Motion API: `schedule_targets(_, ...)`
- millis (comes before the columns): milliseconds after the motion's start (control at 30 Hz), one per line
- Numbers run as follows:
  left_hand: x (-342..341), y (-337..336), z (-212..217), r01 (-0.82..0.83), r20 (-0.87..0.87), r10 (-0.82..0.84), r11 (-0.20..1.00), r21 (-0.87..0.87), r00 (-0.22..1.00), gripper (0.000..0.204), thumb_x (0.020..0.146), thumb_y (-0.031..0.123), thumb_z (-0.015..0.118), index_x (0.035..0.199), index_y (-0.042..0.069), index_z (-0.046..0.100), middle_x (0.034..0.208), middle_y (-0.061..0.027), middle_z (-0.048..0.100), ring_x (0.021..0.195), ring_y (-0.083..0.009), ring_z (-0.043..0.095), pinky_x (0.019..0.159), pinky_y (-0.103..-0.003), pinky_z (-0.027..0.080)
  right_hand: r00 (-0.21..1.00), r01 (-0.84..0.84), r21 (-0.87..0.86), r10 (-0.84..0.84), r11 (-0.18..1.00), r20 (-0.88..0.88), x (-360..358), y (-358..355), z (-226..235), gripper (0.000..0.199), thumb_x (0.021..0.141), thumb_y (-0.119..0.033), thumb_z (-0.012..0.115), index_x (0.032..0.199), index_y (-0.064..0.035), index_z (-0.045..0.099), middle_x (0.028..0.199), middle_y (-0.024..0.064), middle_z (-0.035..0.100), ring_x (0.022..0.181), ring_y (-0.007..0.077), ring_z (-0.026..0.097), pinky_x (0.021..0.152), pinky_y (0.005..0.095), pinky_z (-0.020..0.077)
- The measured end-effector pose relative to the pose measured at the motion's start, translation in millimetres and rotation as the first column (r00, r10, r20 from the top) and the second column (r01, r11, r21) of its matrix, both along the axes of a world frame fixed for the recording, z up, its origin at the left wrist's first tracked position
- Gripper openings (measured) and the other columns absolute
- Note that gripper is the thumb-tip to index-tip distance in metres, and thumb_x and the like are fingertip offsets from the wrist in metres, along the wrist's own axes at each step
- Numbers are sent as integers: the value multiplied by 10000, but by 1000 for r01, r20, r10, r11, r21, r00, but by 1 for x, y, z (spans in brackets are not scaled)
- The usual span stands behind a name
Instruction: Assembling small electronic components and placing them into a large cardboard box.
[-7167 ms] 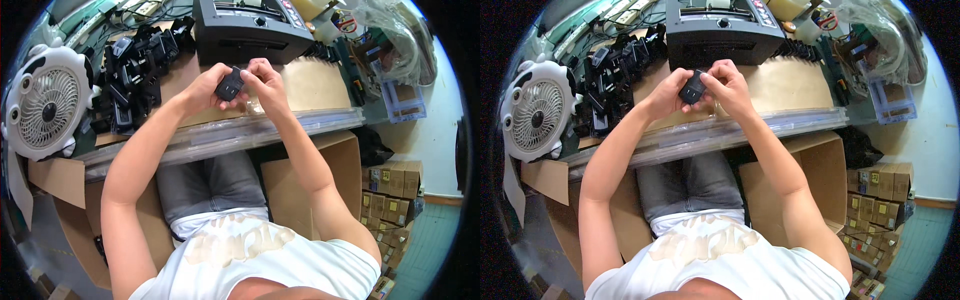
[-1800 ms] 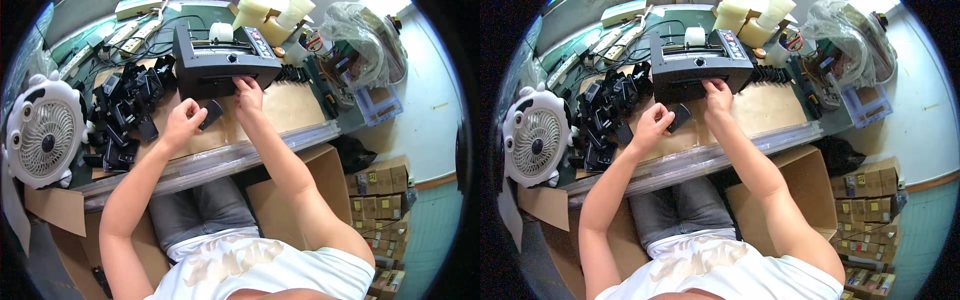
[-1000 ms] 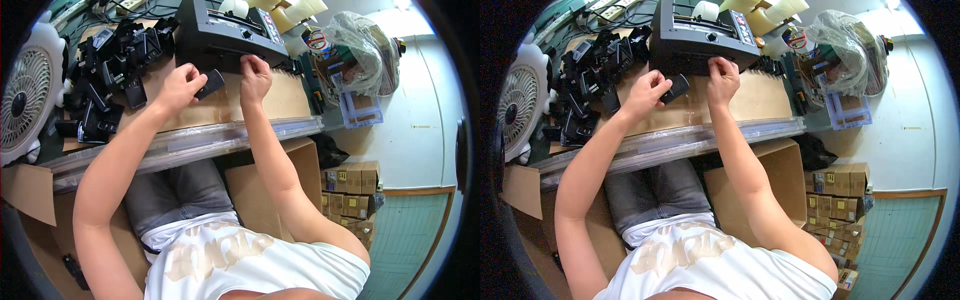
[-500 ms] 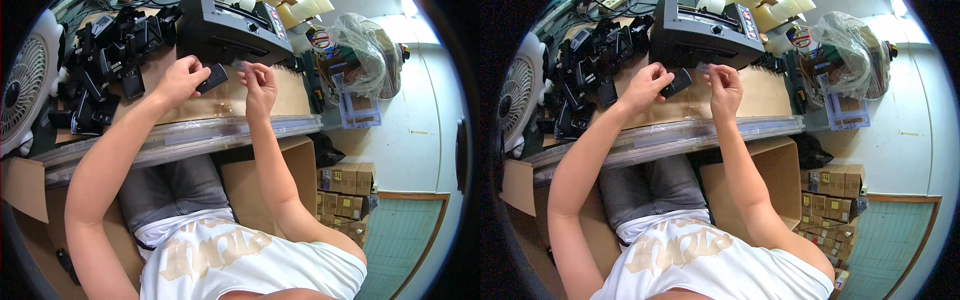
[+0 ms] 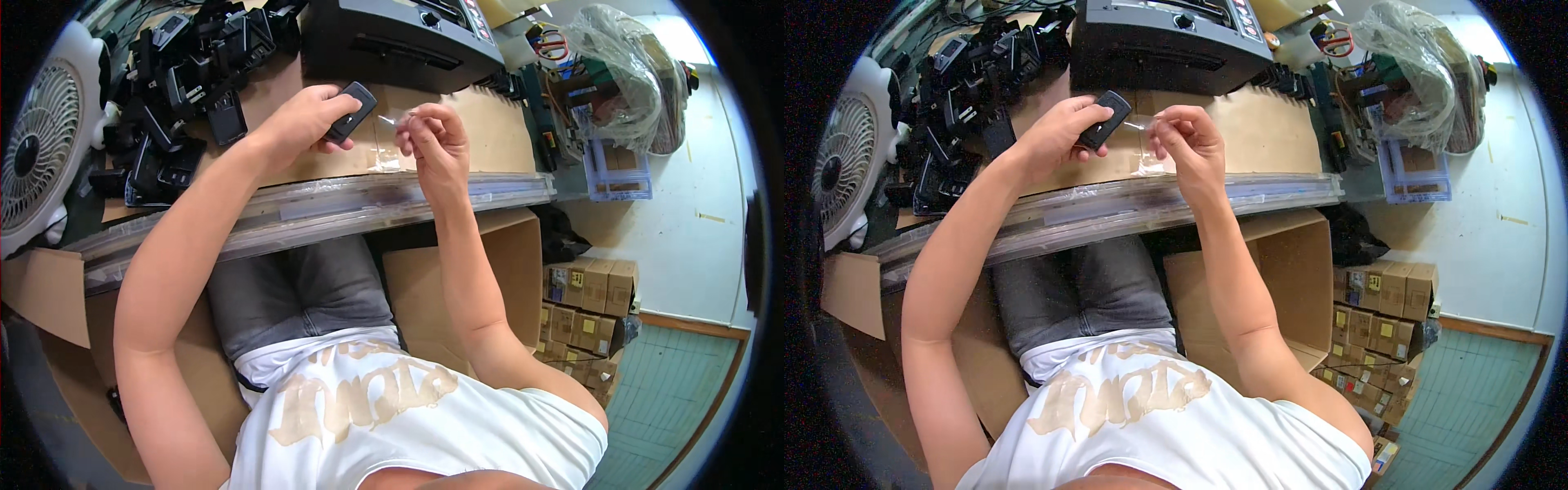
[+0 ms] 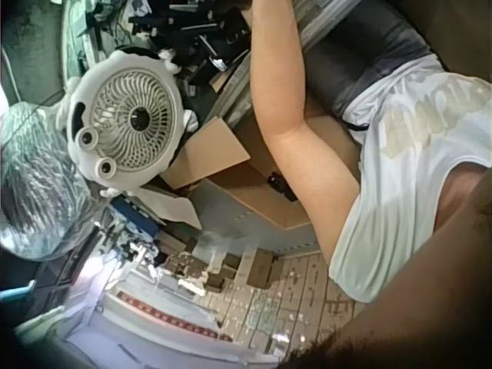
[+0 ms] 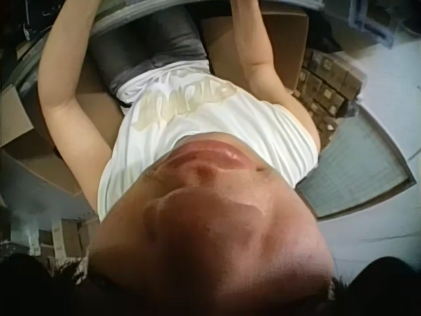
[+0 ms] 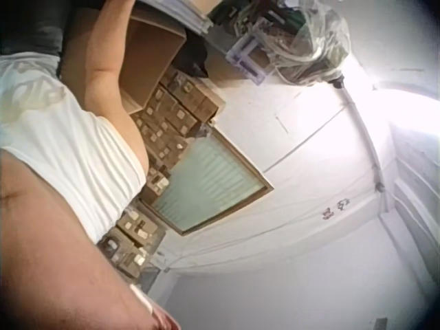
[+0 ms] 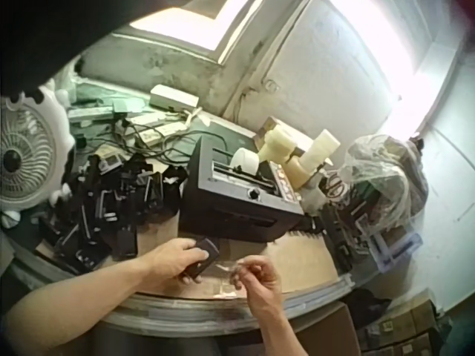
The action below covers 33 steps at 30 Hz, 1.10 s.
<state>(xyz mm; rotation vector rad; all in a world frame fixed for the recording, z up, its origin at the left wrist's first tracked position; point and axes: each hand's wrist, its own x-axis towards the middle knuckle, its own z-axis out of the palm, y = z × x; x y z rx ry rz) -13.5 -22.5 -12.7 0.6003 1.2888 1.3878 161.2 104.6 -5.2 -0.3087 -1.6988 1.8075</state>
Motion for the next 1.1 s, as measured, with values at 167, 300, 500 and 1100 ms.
schedule_targets(167, 5, -2, 8, -11, -42, 9, 999, -51, 999, 308, 977, 299, 543, 1121, 28, 570, 940, -52, 637, 696, -75, 607, 505, -150, 416, 1000, -17, 70, 17, 997, 7, 1, 4, -3, 151, 954, -16, 605, 1087, -58, 663, 870, 48, 626, 692, 88, 524, 638, 202, 407)
schedule_targets(300, 7, -2, 8, -28, -55, 24, 997, -77, 998, 314, 984, 310, 532, 1122, 30, 569, 942, -54, 639, 689, -67, 601, 493, -146, 404, 997, -3, 11, 2, 1000, 72, 4, -1, 4, 172, 936, -11, 630, 1099, -45, 673, 867, 55, 649, 696, 87, 545, 628, 196, 423)
schedule_targets(500, 7, -3, 12, -36, -57, 30, 994, -99, 998, 326, 999, 324, 510, 1137, 33, 564, 926, -58, 654, 667, -65, 591, 492, -142, 401, 993, 11, -3, -11, 1000, 115, 4, -6, 5, 203, 915, 4, 630, 1111, -28, 671, 882, 69, 648, 727, 103, 563, 675, 200, 451)
schedule_targets(1100, 14, -3, 10, 156, 65, -155, 988, -19, 986, 504, 1041, 532, 361, 1117, 77, 563, 793, -73, 671, 602, -72, 563, 464, -167, 375, 999, 19, 39, -21, 999, 49, -2, -8, 1, 286, 886, 22, 634, 1155, -18, 545, 875, 60, 620, 741, 98, 555, 698, 196, 451)
